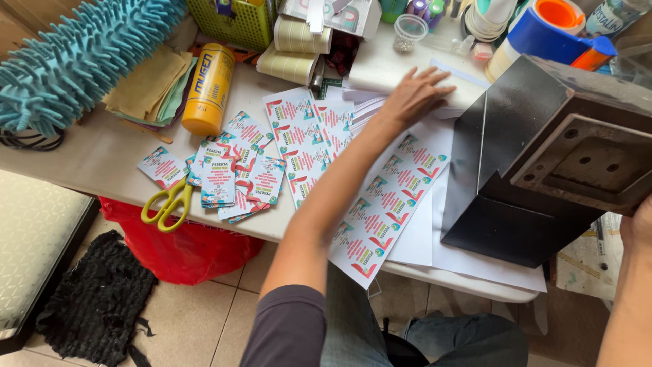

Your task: The person sits at a workbench and uses a hand-operated die cutting press to punch small printed label cards from long printed sheets. They align each sheet in the press, pull the lever to cut, remove the cut cards, and stack the finished labels on the table.

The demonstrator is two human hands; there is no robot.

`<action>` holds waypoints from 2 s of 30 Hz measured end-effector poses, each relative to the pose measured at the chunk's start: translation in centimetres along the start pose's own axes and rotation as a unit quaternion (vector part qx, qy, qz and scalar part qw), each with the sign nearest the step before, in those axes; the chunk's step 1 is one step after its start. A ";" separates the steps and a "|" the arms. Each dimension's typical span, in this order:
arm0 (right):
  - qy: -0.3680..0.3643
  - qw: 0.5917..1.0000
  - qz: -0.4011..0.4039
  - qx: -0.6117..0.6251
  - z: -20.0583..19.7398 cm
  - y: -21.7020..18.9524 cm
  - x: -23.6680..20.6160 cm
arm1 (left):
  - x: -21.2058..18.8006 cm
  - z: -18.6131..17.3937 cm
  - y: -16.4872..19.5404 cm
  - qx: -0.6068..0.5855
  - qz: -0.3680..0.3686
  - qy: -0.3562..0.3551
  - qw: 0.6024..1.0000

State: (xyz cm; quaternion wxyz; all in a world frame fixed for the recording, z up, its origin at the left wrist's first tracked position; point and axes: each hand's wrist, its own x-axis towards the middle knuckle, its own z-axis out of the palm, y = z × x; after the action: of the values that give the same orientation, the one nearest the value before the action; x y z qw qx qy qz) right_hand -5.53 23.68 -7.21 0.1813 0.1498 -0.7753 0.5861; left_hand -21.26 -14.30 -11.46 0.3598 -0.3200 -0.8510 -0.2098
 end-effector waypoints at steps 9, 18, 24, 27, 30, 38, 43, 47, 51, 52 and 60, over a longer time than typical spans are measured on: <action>-0.004 1.000 0.005 0.005 -0.2 1.4 -0.1 | 1.1 -0.2 1.5 0.020 -0.095 -0.157 0.983; 0.000 1.000 0.000 0.008 -0.2 1.2 0.0 | 1.8 -0.6 1.5 0.010 -0.107 -0.176 0.978; -0.002 1.000 -0.025 0.017 1.2 -3.4 0.5 | 1.7 -0.9 0.6 0.050 0.112 -0.102 0.987; -0.014 0.999 -0.032 0.001 2.0 -5.7 0.7 | 1.2 -1.1 0.6 0.091 0.144 -0.026 0.985; -0.017 0.996 -0.078 -0.039 2.0 -6.3 0.8 | -0.3 -1.5 0.5 0.044 0.052 -0.067 0.995; -0.004 1.000 -0.019 0.022 -0.7 0.2 0.5 | -8.1 -5.8 -4.0 0.153 -0.112 -0.120 0.975; 0.007 1.000 0.001 0.025 -0.4 0.7 0.4 | -10.0 -6.9 -5.4 0.150 -0.153 -0.035 0.976; 0.002 0.999 -0.035 0.011 1.0 -2.6 0.6 | -9.5 -6.4 -4.9 0.088 -0.182 -0.008 0.979; 0.001 0.999 -0.035 0.005 3.0 -6.2 0.8 | -8.3 -6.3 -4.5 0.106 -0.139 0.056 0.983; -0.001 0.999 -0.033 0.004 3.4 -6.9 0.9 | -7.9 -6.2 -4.3 0.089 -0.167 -0.022 0.982; -0.006 0.999 -0.048 -0.004 5.0 -10.0 1.1 | -3.8 -3.8 -1.9 0.038 -0.168 -0.168 0.971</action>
State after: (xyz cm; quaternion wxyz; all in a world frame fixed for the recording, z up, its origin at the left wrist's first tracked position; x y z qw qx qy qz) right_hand -2.62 16.12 0.60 0.2055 0.1898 -0.7709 0.5723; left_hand -18.71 -19.35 -12.00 0.1831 -0.1895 -0.9480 -0.1783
